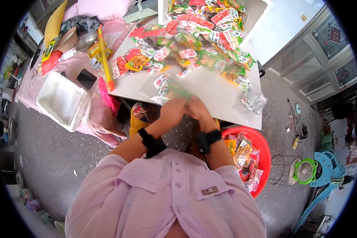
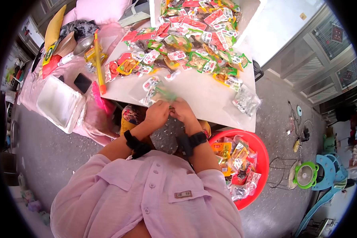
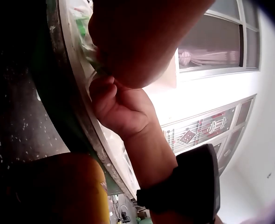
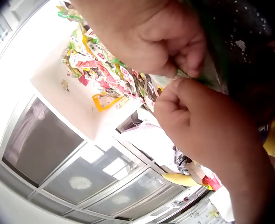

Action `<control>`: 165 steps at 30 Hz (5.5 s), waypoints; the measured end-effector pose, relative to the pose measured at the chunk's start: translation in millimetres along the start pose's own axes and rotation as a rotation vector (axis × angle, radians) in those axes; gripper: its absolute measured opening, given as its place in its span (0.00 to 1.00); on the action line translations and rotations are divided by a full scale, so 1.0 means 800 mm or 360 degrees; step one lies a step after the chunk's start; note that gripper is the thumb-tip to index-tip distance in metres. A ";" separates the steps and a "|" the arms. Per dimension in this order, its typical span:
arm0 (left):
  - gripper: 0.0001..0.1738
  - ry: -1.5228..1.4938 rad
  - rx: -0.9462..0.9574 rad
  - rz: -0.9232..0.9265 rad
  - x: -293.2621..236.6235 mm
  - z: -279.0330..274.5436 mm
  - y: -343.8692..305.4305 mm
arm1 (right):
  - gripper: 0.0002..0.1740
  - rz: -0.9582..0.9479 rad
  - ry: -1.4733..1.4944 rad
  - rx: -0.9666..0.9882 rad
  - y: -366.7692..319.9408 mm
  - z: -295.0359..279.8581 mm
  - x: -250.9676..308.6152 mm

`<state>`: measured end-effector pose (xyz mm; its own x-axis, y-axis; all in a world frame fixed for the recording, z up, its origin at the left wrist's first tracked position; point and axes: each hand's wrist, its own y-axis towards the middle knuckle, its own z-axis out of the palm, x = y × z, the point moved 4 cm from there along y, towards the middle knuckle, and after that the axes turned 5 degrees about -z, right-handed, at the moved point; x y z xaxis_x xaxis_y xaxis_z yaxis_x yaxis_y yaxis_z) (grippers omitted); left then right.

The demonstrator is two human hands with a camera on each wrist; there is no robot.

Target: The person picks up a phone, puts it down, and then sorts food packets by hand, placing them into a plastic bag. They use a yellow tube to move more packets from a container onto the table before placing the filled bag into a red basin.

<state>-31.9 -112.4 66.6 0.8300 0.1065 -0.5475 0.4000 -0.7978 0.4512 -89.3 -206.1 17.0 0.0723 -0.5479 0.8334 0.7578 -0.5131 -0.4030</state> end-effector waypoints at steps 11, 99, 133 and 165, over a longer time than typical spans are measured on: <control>0.01 -0.0043 0.0009 0.0092 0.011 0.004 -0.009 | 0.07 -0.0038 -0.0541 0.0131 0.003 0.035 0.040; 0.13 0.0647 0.0166 -0.0007 0.016 0.004 -0.010 | 0.10 -0.0673 0.0889 -0.0140 -0.098 -0.077 -0.009; 0.14 0.0455 -0.0020 0.0175 -0.034 -0.052 0.007 | 0.13 -0.0592 0.1062 0.0183 -0.014 0.018 0.003; 0.05 -0.0013 -0.0128 0.0479 -0.015 -0.053 -0.015 | 0.06 -0.0278 0.0133 0.0109 -0.028 0.060 0.027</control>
<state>-30.4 -79.2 98.0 0.9127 -0.1323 -0.3865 0.1667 -0.7431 0.6481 -73.5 -174.9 62.5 -0.1158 -0.5087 0.8531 0.7967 -0.5605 -0.2261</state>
